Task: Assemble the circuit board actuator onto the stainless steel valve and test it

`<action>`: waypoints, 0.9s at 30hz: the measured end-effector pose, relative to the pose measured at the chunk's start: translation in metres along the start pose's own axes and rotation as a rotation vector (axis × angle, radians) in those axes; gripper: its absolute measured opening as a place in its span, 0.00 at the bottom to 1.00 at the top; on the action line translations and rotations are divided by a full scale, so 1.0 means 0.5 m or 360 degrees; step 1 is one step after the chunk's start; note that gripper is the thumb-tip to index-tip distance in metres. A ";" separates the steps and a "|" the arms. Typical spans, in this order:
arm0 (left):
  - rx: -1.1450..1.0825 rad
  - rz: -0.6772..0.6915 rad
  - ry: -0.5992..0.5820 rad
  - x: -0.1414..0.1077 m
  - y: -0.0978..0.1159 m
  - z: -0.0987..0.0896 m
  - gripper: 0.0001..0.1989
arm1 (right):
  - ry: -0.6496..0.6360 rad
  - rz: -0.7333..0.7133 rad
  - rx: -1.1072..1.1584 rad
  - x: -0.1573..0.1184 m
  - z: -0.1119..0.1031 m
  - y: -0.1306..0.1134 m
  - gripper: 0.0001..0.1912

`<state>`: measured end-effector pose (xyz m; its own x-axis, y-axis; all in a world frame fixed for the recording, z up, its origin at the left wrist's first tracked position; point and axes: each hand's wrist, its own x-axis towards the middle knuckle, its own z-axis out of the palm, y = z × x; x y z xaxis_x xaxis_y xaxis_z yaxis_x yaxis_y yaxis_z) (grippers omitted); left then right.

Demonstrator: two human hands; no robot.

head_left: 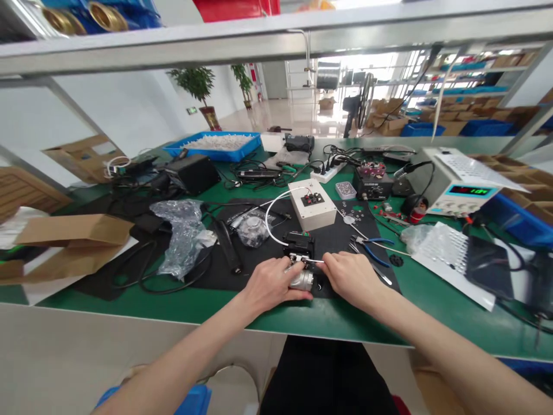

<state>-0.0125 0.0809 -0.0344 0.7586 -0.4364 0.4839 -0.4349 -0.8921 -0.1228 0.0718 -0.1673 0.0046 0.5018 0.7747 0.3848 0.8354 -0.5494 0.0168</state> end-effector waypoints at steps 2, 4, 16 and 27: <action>0.0008 -0.0113 0.0023 -0.004 0.015 -0.017 0.39 | -0.0002 0.0008 -0.0032 -0.007 -0.028 0.003 0.12; 0.0004 -0.0385 0.0087 0.000 0.034 -0.041 0.39 | 0.0006 0.0068 -0.0062 -0.036 -0.051 0.015 0.11; 0.0184 -0.1268 -0.0309 0.201 0.068 -0.050 0.49 | 0.0141 0.0784 -0.0420 -0.361 0.032 0.193 0.21; -0.0550 -0.1112 0.0050 0.145 -0.011 -0.083 0.48 | 0.0289 0.0746 -0.0187 -0.366 0.025 0.181 0.19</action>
<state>0.0247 0.0589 0.0371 0.9004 0.2215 0.3745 0.0084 -0.8694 0.4940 0.0583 -0.3548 -0.0758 0.7606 0.3757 0.5295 0.4938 -0.8642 -0.0962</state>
